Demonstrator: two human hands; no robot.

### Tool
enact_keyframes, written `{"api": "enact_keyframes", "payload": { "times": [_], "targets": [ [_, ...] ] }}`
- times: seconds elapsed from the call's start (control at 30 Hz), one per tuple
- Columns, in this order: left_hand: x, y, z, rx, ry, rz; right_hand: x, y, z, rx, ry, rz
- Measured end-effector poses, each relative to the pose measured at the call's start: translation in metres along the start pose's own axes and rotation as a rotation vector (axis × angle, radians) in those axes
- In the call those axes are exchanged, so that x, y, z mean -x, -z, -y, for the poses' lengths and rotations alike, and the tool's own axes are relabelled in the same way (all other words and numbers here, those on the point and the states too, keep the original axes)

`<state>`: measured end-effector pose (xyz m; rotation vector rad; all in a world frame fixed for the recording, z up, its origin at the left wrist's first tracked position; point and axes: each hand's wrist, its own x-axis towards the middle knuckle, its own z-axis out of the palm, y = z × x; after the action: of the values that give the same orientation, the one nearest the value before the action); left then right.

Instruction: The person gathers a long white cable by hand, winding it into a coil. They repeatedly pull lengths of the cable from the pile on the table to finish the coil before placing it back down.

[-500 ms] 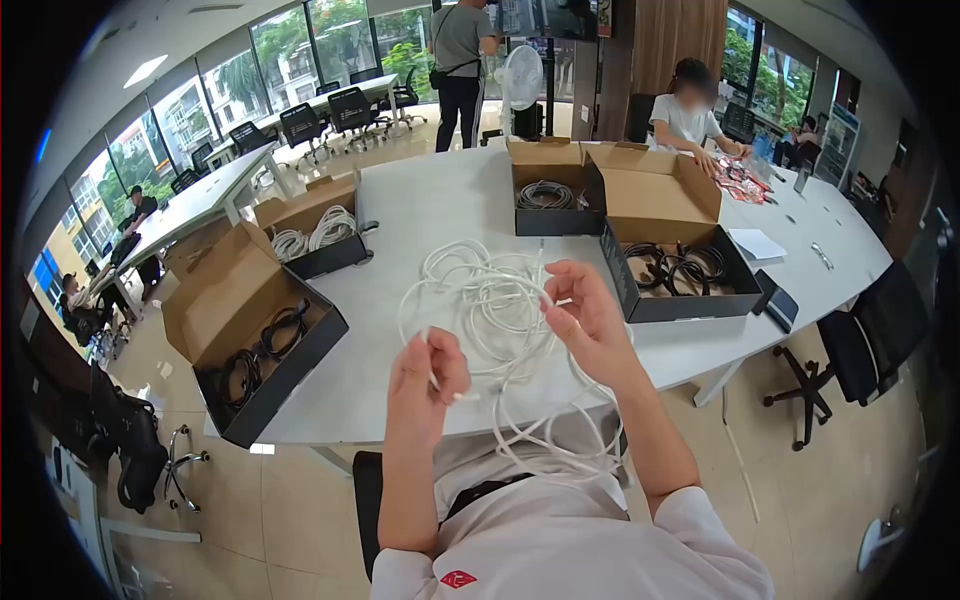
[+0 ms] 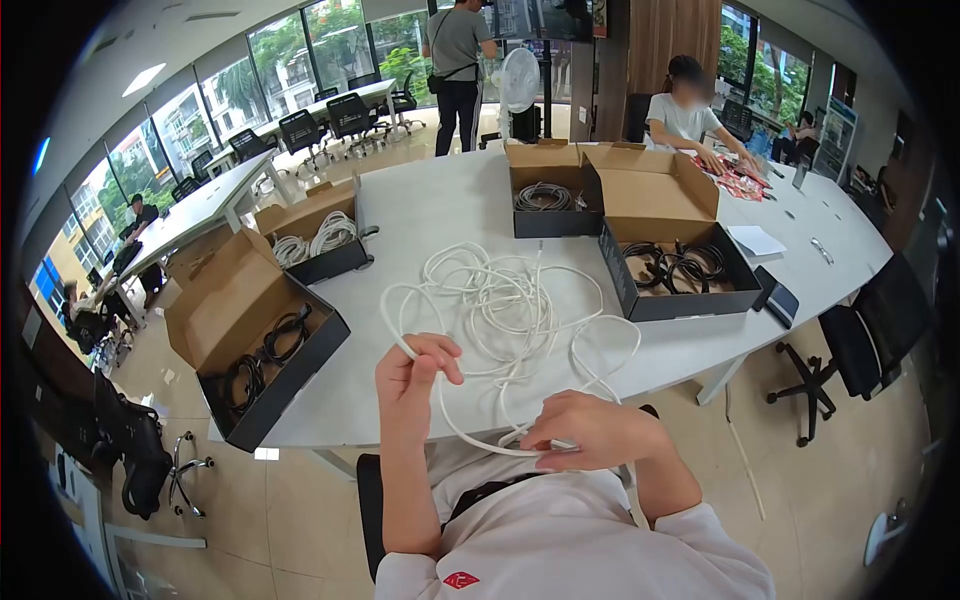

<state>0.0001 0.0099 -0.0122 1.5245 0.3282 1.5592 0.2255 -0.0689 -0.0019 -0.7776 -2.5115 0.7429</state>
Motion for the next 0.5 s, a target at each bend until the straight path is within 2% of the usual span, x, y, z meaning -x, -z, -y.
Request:
{"api": "enact_keyframes", "payload": {
  "times": [0.1, 0.2, 0.3, 0.37, 0.47, 0.5],
  "targets": [
    [0.004, -0.003, -0.003, -0.081, 0.134, 0.085, -0.003, 0.0, 0.004, 0.066, 0.032, -0.158],
    [0.006, -0.004, -0.004, -0.14, 0.293, 0.216, -0.01, 0.013, 0.019, -0.017, -0.097, -0.393],
    [0.006, -0.01, -0.005, -0.161, 0.375, 0.312, -0.014, 0.022, 0.028, 0.091, -0.208, -0.608],
    [0.008, -0.012, -0.004, -0.094, 0.426, 0.366, -0.018, 0.025, 0.027, 0.145, -0.21, -0.673],
    [0.007, -0.001, -0.003, 0.052, 0.368, 0.499, -0.023, 0.031, 0.017, 0.131, -0.255, -0.701],
    [0.008, 0.001, -0.001, 0.023, 0.403, 0.389, -0.025, 0.033, 0.013, 0.111, -0.278, -0.699]
  ]
}}
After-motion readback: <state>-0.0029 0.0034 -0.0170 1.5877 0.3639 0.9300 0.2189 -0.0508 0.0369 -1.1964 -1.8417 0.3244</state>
